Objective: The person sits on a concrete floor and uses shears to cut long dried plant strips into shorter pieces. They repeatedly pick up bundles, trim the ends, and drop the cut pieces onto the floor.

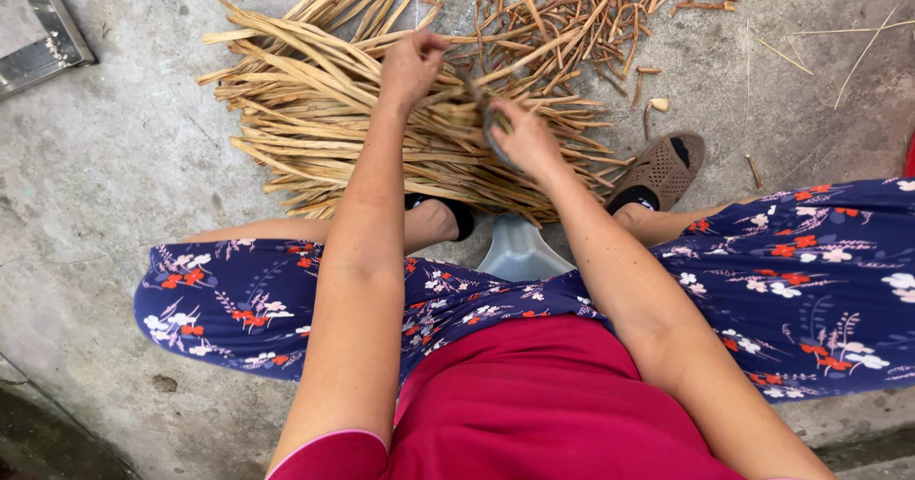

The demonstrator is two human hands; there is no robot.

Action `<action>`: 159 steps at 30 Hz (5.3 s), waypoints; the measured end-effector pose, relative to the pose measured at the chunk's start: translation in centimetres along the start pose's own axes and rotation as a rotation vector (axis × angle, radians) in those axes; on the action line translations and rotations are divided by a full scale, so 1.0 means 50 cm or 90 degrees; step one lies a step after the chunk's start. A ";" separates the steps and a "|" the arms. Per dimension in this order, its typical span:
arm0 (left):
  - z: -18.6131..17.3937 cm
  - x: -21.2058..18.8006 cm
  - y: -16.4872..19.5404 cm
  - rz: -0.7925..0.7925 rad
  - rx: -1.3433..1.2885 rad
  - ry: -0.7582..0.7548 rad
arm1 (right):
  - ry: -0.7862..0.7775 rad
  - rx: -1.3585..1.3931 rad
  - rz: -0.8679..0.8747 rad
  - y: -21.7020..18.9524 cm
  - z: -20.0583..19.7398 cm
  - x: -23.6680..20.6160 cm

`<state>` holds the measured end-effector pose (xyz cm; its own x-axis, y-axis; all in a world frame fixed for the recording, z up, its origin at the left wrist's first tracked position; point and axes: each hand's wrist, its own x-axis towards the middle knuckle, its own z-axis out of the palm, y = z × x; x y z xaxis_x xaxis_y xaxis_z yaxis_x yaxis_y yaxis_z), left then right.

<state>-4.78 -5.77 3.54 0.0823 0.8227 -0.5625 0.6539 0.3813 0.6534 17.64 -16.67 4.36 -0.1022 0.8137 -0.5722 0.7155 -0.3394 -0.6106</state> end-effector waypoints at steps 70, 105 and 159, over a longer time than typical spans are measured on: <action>0.047 0.146 0.061 0.100 0.545 -0.046 | -0.156 -0.080 0.106 -0.040 -0.020 -0.056; -0.024 -0.046 -0.016 0.136 -0.270 -0.048 | 0.103 0.087 -0.121 -0.125 -0.206 -0.120; -0.010 -0.069 -0.019 0.100 0.007 -0.068 | 0.119 0.052 -0.209 -0.111 -0.197 -0.073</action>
<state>-6.06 -8.79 5.11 0.2622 0.8221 -0.5053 0.6353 0.2471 0.7317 20.86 -13.10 15.21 -0.1845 0.9546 -0.2338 0.6076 -0.0762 -0.7906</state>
